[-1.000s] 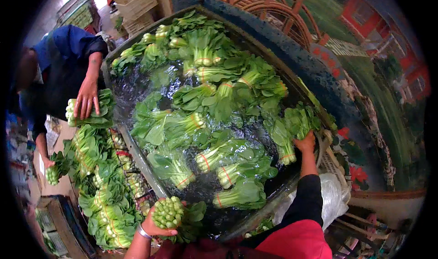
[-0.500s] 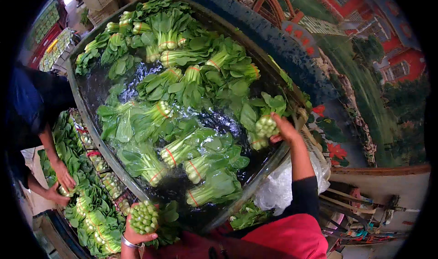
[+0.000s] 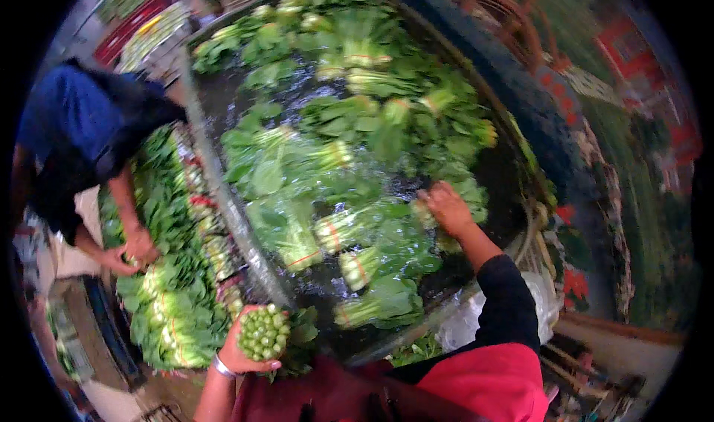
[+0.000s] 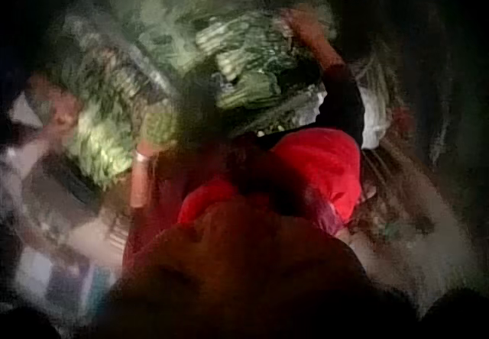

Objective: The person washes bundles of green leafy vegetables in a large water trough and arranges them on a metal rack. They repeatedly dip the vegetables into the water, rinse them, and place them in neat rows on the rack alongside another person.

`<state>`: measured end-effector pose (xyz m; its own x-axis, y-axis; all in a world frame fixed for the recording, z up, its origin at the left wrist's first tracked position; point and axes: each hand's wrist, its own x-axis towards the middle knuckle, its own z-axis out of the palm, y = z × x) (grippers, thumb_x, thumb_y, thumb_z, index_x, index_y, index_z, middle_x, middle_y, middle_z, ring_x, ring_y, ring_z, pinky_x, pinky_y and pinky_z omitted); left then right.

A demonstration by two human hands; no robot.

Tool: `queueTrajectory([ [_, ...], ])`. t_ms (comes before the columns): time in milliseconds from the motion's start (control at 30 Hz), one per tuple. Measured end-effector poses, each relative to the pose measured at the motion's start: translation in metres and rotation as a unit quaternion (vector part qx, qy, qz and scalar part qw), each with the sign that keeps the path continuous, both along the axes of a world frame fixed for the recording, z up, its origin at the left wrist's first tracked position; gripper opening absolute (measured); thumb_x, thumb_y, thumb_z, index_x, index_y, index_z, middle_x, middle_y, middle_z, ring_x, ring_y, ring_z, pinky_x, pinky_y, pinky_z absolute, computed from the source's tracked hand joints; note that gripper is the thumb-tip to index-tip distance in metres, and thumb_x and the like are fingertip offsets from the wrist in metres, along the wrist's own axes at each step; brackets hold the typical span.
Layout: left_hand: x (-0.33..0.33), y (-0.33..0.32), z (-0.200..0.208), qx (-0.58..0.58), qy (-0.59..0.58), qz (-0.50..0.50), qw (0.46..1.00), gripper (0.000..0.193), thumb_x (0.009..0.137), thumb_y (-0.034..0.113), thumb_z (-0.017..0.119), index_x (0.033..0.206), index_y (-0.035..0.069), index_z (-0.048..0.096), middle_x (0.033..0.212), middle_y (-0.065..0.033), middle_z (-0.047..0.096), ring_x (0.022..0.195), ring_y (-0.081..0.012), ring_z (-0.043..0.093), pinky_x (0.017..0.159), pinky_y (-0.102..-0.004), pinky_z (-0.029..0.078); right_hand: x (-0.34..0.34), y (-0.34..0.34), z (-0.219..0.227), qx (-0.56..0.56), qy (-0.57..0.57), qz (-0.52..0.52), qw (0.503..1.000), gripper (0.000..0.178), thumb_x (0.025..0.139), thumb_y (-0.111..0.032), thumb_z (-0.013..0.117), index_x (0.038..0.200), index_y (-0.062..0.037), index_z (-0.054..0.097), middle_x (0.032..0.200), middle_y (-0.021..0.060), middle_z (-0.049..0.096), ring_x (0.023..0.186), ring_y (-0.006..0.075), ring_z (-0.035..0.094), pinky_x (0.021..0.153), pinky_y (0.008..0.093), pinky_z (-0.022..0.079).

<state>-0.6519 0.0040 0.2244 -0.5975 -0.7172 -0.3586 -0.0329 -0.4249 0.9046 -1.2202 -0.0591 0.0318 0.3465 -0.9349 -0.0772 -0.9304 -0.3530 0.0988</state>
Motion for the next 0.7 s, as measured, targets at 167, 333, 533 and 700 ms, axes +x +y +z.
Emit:
queueTrajectory([
  [167,0.019,0.001,-0.026,-0.049,-0.029,-0.029,0.998,0.114,0.062,0.02,0.099,0.15,0.005,0.028,0.151,-0.0217,0.052,0.142,-0.0313,0.049,0.118,-0.0451,0.036,-0.026,0.005,-0.084,-0.068,-0.091,-0.189,0.975,0.056,0.083,-0.016,0.069,0.138,-0.009,0.058,0.126,0.0141,0.067,0.122,0.0354,0.061,0.109,0.0459,0.043],
  [333,0.041,0.023,-0.044,-0.056,0.098,0.096,0.989,0.112,0.061,0.017,0.099,0.15,0.004,0.031,0.147,-0.0199,0.054,0.142,-0.0301,0.048,0.118,-0.0442,0.037,0.011,0.019,0.026,-0.153,-0.397,-0.298,0.854,0.091,0.059,-0.028,0.094,0.139,-0.0057,0.055,0.136,0.0159,0.063,0.127,0.0392,0.057,0.112,0.0489,0.042],
  [533,0.041,-0.014,-0.057,-0.18,0.011,0.055,0.982,0.099,0.069,0.021,0.096,0.148,0.003,0.039,0.149,-0.011,0.056,0.136,-0.0209,0.054,0.116,-0.0423,0.041,0.165,0.039,0.159,-0.033,-0.454,-0.125,0.882,0.098,0.063,-0.038,0.092,0.146,-0.0042,0.051,0.151,0.0165,0.052,0.152,0.0418,0.03,0.125,0.0525,0.027],
  [700,0.021,-0.025,-0.023,-0.138,0.176,0.22,0.949,0.094,0.071,0.01,0.094,0.146,0.003,0.039,0.141,-0.0079,0.056,0.129,-0.017,0.054,0.112,-0.0357,0.043,0.356,0.059,0.21,0.167,-0.673,-0.037,0.72,0.112,0.071,-0.021,0.092,0.158,-0.0028,0.024,0.151,0.0169,0.047,0.143,0.0291,0.044,0.122,0.0476,0.032],
])
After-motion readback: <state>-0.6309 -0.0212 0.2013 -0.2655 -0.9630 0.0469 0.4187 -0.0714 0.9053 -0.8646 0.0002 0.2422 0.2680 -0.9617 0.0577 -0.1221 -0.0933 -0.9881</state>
